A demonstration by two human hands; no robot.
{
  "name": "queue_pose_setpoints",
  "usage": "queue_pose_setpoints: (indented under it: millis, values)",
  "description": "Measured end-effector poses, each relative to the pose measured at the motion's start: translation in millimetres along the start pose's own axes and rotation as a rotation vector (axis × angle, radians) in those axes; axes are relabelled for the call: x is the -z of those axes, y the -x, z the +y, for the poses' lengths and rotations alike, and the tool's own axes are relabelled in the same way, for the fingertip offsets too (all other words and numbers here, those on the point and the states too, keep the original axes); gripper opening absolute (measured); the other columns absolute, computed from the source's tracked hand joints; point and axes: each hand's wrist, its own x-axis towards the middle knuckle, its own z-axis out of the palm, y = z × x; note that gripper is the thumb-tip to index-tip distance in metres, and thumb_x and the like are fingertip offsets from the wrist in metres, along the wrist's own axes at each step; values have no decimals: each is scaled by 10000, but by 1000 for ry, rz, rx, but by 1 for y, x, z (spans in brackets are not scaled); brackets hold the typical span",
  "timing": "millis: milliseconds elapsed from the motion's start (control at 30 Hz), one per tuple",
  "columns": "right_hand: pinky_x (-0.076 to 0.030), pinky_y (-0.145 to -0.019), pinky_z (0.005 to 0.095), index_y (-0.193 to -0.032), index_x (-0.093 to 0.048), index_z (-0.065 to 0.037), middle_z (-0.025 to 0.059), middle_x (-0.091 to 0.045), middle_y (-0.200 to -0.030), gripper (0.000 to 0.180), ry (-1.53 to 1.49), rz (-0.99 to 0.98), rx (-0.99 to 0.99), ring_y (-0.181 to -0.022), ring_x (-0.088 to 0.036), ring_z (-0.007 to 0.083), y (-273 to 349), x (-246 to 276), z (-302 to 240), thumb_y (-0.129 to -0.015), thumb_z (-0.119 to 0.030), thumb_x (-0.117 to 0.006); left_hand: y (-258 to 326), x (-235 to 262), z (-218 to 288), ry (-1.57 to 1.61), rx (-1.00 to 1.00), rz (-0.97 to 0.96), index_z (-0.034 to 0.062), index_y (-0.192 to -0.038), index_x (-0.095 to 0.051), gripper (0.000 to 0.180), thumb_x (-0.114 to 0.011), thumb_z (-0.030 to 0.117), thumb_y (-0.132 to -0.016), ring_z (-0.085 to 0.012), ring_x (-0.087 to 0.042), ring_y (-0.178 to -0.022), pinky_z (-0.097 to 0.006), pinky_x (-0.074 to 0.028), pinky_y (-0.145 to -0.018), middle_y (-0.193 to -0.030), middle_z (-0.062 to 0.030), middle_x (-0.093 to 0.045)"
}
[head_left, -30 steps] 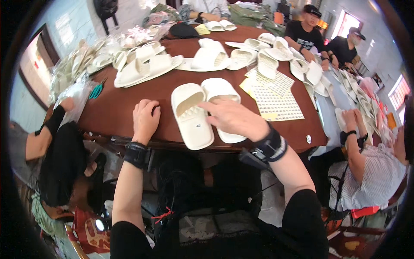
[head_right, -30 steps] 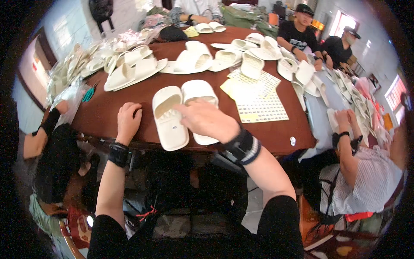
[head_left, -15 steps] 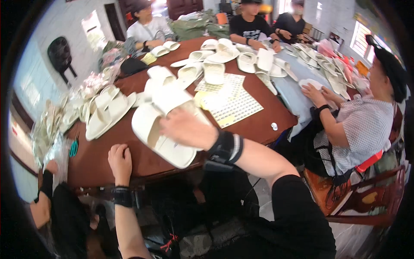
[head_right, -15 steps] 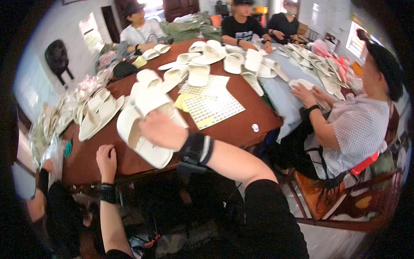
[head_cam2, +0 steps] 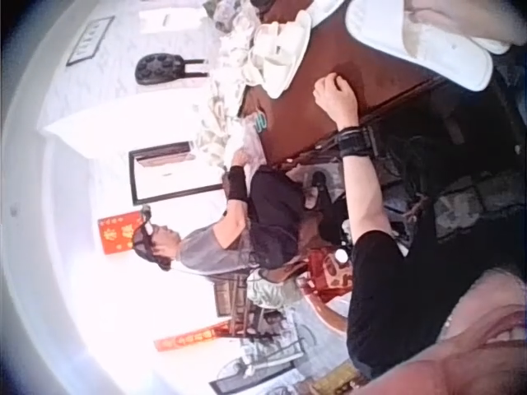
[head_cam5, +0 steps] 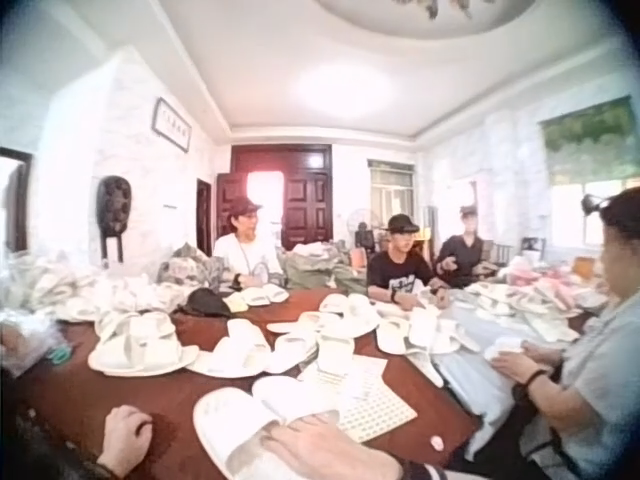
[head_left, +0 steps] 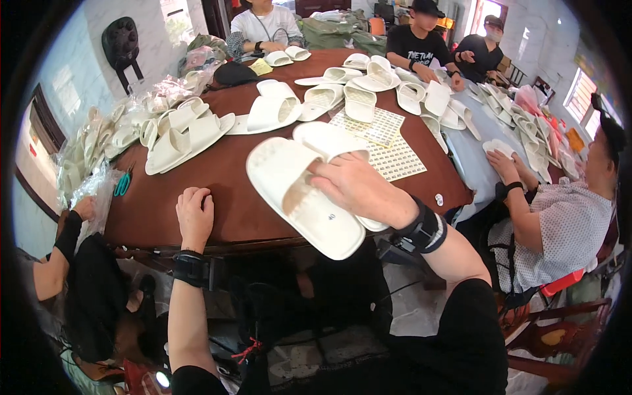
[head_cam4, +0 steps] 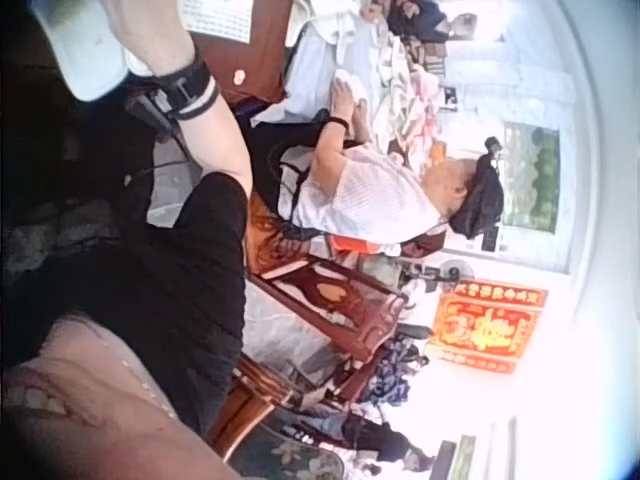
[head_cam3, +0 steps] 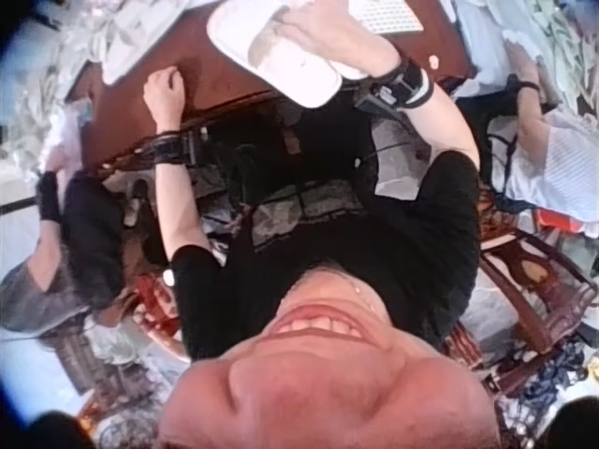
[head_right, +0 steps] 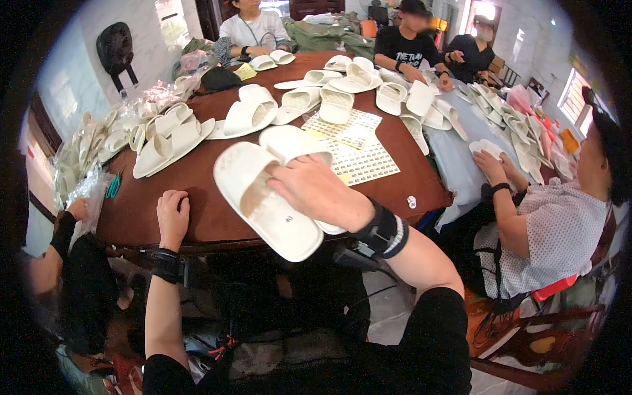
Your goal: The recorder is applying size-label stickers to the inner soles of white disposable slippers.
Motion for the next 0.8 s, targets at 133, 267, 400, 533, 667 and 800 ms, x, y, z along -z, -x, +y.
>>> queue_pose_setpoints:
  millis: [133,267,400,533,667,800]
  values:
    - [-516,-573,408,-766,-630,-55,138,-619,-642,163,502,-41,100,-616,-649,298,3,15,59,-873,-133,-535,-1,2,3,-11,-21,34,102,-926,-673,110,-654,113,-818,-297,-566,-946,-418,-445,-808,-973,-58,-612]
    - [-492,-808,444,-990,-660,3,215,-659,-893,272,237,120,-175,-885,-637,355,22,122,211,-959,-197,-478,-12,-8,18,23,-28,58,105,-901,-681,93,-654,125,-814,-291,-568,-925,-420,-445,-784,-946,-54,-615]
    - [-490,-873,394,-1145,-661,-27,223,-670,-1081,302,403,111,-397,-1016,-643,352,5,152,224,-926,-197,-542,-2,-3,9,-16,21,28,108,-890,-685,85,-657,129,-813,-285,-567,-924,-417,-443,-784,-953,-49,-613]
    - [-502,-861,351,-1129,-663,5,201,-697,-1046,277,275,3,-388,-976,-676,296,12,105,148,-929,-163,-573,-8,4,-2,27,32,-3,97,-891,-683,88,-654,139,-820,-302,-581,-914,-414,-460,-799,-936,-79,-621]
    - [-507,-846,370,-1087,-666,13,218,-691,-1003,250,203,-191,-350,-963,-670,331,16,76,100,-913,-152,-595,-46,11,-32,163,49,-284,33,-955,-681,189,-632,177,-843,-372,-614,-921,-437,-501,-829,-908,-189,-640]
    - [-511,-836,401,-1110,-669,-20,205,-688,-991,268,127,-214,-254,-949,-662,350,8,55,87,-912,-176,-578,-106,2,-49,255,203,-491,-13,-1043,-673,310,-613,236,-868,-327,-661,-970,-400,-508,-867,-988,-215,-692]
